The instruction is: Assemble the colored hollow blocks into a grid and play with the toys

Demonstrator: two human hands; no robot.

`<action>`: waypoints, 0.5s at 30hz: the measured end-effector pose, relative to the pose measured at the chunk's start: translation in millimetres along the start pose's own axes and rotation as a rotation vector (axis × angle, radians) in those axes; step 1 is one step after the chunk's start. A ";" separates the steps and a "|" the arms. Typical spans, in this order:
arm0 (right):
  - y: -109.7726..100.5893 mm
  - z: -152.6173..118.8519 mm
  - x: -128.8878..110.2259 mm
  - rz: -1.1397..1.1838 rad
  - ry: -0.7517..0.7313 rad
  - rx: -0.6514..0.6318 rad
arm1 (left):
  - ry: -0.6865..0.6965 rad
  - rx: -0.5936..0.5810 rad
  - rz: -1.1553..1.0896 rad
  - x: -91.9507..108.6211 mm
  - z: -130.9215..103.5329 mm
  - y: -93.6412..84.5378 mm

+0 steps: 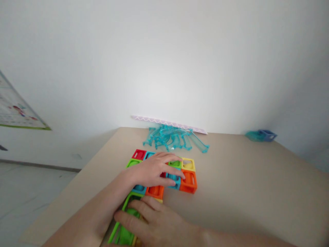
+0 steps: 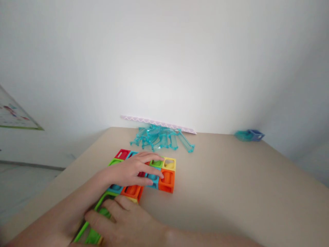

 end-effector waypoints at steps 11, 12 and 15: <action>6.5 -18.8 -31.0 -0.313 0.136 0.263 | 0.004 0.006 0.040 -5.8 -12.8 -6.9; 5.5 -21.5 -31.7 -0.345 0.183 0.295 | 0.002 0.002 0.042 -6.5 -14.0 -7.6; -3.1 -26.7 -35.0 -0.409 0.204 0.351 | -0.009 -0.008 0.047 -8.1 -17.4 -9.5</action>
Point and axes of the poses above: each hand's wrist, its own z-axis towards the middle knuckle, its own y-axis out of the palm, x = y × z, the point moved 8 cm from there along z, towards the middle knuckle, and after that the axes turned 12 degrees about x, right-handed, at the moved point
